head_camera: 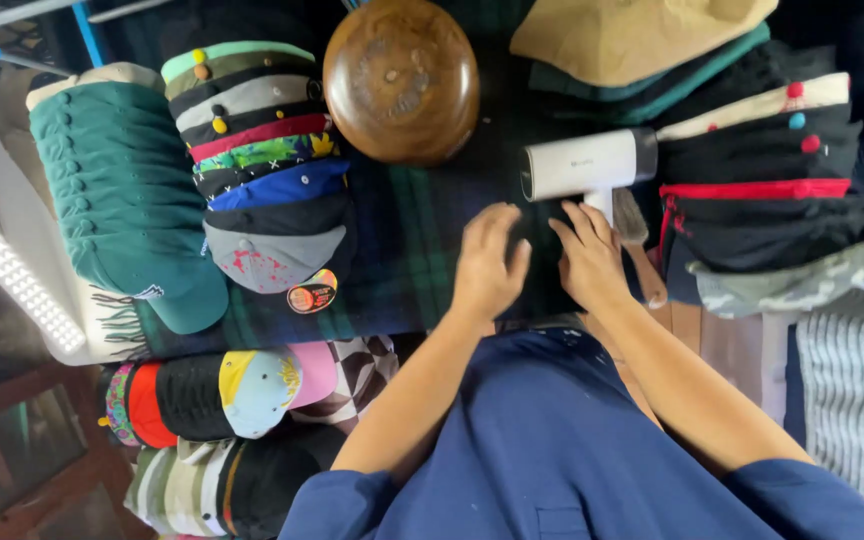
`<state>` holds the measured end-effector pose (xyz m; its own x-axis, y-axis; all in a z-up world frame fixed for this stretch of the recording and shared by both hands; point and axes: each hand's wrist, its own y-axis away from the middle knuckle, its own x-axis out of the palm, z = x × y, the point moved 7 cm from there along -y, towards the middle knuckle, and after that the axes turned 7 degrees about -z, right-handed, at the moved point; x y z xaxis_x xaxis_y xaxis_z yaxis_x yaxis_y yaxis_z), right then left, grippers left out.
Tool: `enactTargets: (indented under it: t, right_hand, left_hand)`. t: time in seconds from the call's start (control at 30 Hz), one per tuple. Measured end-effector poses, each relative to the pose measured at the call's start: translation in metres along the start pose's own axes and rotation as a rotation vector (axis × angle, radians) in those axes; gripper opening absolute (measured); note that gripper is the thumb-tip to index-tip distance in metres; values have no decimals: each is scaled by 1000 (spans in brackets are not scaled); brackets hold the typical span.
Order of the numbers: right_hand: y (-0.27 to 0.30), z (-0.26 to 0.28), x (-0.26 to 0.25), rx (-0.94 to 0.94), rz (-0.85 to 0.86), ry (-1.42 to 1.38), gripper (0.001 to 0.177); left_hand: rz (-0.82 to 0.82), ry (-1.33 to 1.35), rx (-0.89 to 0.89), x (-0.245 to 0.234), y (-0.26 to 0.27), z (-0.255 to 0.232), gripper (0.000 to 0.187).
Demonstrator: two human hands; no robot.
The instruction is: The person removes a hat from a cardboard box, cleans the surfaces of various hats using a wooden-handled brush, and applies steam to the hats with a white handheld steamer.
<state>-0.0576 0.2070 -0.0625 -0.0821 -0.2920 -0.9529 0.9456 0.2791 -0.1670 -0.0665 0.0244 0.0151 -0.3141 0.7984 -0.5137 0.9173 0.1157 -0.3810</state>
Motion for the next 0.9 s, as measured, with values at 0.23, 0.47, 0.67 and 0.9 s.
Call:
enactTargets:
  t: [0.23, 0.47, 0.67, 0.9]
  right_hand:
    - [-16, -44, 24, -162, -12, 131, 52]
    - [-26, -48, -30, -102, -191, -339, 30]
    - [11, -68, -60, 53, -173, -263, 33]
    - [33, -68, -46, 41, -171, -98, 37]
  left_hand:
    - [325, -107, -31, 55, 60, 61, 25]
    - [346, -123, -367, 10, 16, 73, 25]
    - [321, -49, -264, 26, -4, 45, 27]
    - [487, -184, 359, 93, 46, -20, 58]
